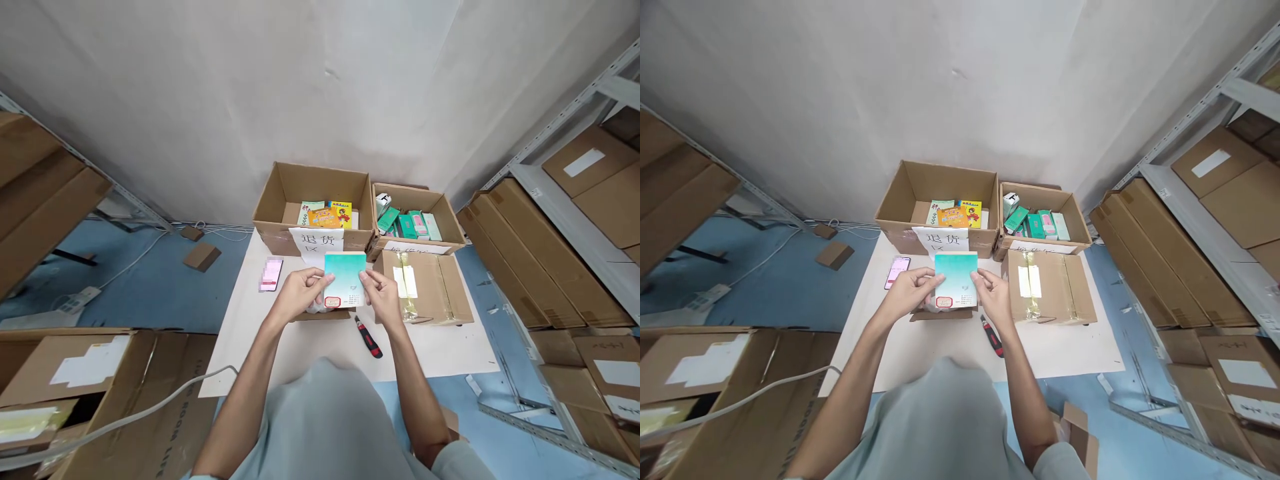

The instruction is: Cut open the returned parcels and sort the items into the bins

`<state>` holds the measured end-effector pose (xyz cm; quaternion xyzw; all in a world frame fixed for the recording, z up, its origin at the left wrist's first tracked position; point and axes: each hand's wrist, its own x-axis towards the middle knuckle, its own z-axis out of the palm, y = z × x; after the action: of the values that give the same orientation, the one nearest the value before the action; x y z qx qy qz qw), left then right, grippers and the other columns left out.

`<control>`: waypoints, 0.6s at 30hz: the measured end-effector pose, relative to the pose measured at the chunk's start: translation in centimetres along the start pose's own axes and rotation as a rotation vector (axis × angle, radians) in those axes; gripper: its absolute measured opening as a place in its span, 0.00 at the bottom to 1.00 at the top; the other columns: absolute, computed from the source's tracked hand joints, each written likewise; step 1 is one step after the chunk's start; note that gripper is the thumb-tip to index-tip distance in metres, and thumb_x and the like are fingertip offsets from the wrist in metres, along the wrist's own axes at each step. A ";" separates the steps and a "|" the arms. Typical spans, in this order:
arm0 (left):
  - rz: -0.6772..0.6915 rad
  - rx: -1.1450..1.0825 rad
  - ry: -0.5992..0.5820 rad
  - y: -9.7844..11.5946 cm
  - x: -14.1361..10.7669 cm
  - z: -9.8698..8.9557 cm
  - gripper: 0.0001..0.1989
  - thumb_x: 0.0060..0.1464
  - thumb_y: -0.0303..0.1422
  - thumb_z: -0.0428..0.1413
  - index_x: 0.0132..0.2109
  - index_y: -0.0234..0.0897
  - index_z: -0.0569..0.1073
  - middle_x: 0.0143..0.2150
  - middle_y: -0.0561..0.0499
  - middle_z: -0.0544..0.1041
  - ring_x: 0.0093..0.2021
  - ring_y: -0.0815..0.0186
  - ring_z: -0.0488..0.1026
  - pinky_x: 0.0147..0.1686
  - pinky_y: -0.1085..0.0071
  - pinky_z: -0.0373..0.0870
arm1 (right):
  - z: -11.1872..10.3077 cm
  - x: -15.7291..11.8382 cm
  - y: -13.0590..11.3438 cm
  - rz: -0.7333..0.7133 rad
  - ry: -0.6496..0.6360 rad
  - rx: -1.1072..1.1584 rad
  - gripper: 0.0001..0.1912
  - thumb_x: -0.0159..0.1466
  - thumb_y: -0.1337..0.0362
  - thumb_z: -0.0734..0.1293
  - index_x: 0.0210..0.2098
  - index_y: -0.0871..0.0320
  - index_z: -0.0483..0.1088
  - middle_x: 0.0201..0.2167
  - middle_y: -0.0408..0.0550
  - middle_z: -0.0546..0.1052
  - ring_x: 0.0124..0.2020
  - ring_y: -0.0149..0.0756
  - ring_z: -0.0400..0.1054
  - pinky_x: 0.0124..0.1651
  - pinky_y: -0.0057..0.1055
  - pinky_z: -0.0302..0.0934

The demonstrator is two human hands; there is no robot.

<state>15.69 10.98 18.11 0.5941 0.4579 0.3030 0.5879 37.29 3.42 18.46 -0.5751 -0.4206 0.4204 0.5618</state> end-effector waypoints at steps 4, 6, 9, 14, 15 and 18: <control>-0.021 -0.090 0.005 -2.6 -0.3 -0.4 0.40 0.56 0.72 0.65 0.47 0.37 0.87 0.30 0.44 0.85 0.24 0.61 0.77 0.24 0.68 0.75 | 0.1 -0.9 2.5 0.114 -0.081 0.049 0.32 0.71 0.30 0.71 0.44 0.54 0.82 0.27 0.46 0.81 0.25 0.37 0.74 0.27 0.31 0.67; -0.073 -0.120 -0.003 -4.6 -1.0 -0.4 0.44 0.59 0.75 0.58 0.48 0.35 0.86 0.33 0.41 0.86 0.28 0.57 0.82 0.28 0.65 0.79 | 0.5 -2.1 4.8 0.192 -0.074 0.094 0.37 0.69 0.26 0.69 0.50 0.54 0.81 0.34 0.50 0.84 0.27 0.40 0.77 0.29 0.34 0.72; -0.125 -0.124 -0.035 -8.3 -2.4 0.0 0.42 0.56 0.70 0.65 0.55 0.35 0.85 0.44 0.37 0.89 0.37 0.53 0.85 0.29 0.64 0.82 | 1.6 -4.4 8.9 0.222 -0.066 0.109 0.38 0.65 0.25 0.72 0.53 0.52 0.78 0.36 0.49 0.84 0.29 0.43 0.79 0.31 0.38 0.76; -0.193 -0.152 0.035 -11.8 -1.9 0.4 0.51 0.44 0.64 0.74 0.67 0.37 0.77 0.60 0.31 0.86 0.40 0.48 0.87 0.21 0.64 0.78 | 3.5 -4.7 12.3 0.252 -0.147 0.166 0.38 0.57 0.28 0.79 0.51 0.47 0.72 0.36 0.45 0.84 0.25 0.41 0.79 0.27 0.39 0.77; -0.164 -0.148 0.041 -11.3 -0.9 0.2 0.49 0.45 0.64 0.74 0.64 0.38 0.79 0.61 0.31 0.85 0.43 0.46 0.88 0.23 0.62 0.81 | 3.7 -3.7 11.7 0.230 -0.154 0.171 0.38 0.58 0.27 0.79 0.52 0.47 0.73 0.36 0.46 0.84 0.26 0.43 0.80 0.28 0.41 0.78; 0.015 -0.141 0.097 -6.7 3.1 -1.1 0.42 0.46 0.62 0.73 0.59 0.38 0.82 0.63 0.32 0.85 0.56 0.37 0.87 0.40 0.49 0.89 | 4.3 0.8 6.9 0.060 -0.146 0.151 0.37 0.62 0.29 0.78 0.56 0.49 0.76 0.40 0.50 0.85 0.36 0.49 0.84 0.36 0.46 0.84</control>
<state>14.67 13.48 11.15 0.5395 0.4587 0.3672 0.6031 33.52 5.33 11.45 -0.5115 -0.4101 0.5084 0.5583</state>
